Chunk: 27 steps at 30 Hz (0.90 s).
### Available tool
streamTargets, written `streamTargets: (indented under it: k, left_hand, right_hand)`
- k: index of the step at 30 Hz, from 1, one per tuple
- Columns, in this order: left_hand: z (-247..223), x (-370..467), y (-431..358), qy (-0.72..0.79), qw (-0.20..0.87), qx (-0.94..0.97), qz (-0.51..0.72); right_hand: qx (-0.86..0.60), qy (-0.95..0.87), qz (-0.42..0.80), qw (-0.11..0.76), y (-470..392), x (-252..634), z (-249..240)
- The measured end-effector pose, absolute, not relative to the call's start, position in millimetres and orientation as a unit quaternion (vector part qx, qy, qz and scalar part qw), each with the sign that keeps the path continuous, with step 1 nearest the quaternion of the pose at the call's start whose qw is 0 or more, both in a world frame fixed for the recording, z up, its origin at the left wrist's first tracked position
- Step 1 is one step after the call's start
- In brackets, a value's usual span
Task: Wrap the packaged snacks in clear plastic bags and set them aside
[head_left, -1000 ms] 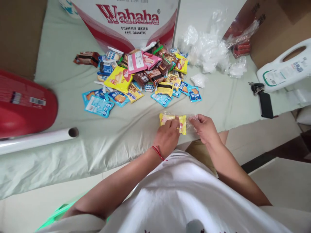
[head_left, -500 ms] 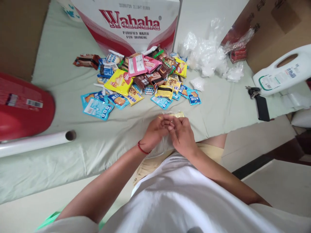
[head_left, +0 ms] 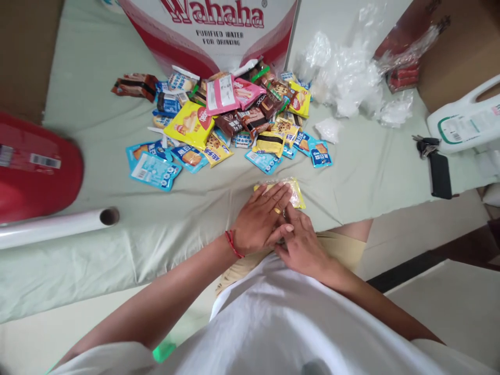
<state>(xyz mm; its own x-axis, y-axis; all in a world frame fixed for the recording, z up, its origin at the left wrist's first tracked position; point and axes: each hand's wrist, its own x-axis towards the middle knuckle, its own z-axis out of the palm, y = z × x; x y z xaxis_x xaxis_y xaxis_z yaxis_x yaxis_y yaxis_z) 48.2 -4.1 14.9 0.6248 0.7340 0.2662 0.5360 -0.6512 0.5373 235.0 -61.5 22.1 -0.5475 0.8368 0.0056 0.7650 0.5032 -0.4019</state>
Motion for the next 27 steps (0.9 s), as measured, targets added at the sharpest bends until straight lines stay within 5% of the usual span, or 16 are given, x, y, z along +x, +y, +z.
streamTargets:
  k: [7,14,19,23,27]
  left_hand:
    - [15.2,51.7,-4.3,0.379,0.134,0.897,0.183]
    - [30.9,57.0,26.1,0.435,0.133,0.881,0.127]
    - [57.8,51.1,40.7,0.516,0.372,0.719,0.280]
    - [57.3,70.7,25.4,0.423,0.620,0.519,0.410]
    - [41.5,97.5,12.2,0.453,0.603,0.506,0.420]
  right_hand:
    - [-0.359,-0.823,0.362,0.249,-56.2,277.4,37.2]
    - [-0.449,-0.714,0.422,0.334,-39.0,296.3,47.5]
    - [-0.536,-0.489,0.538,0.429,-20.3,284.1,43.4]
    - [-0.463,-0.329,0.686,0.454,-2.9,257.1,50.6]
    - [-0.474,-0.268,0.703,0.457,0.4,235.3,56.8]
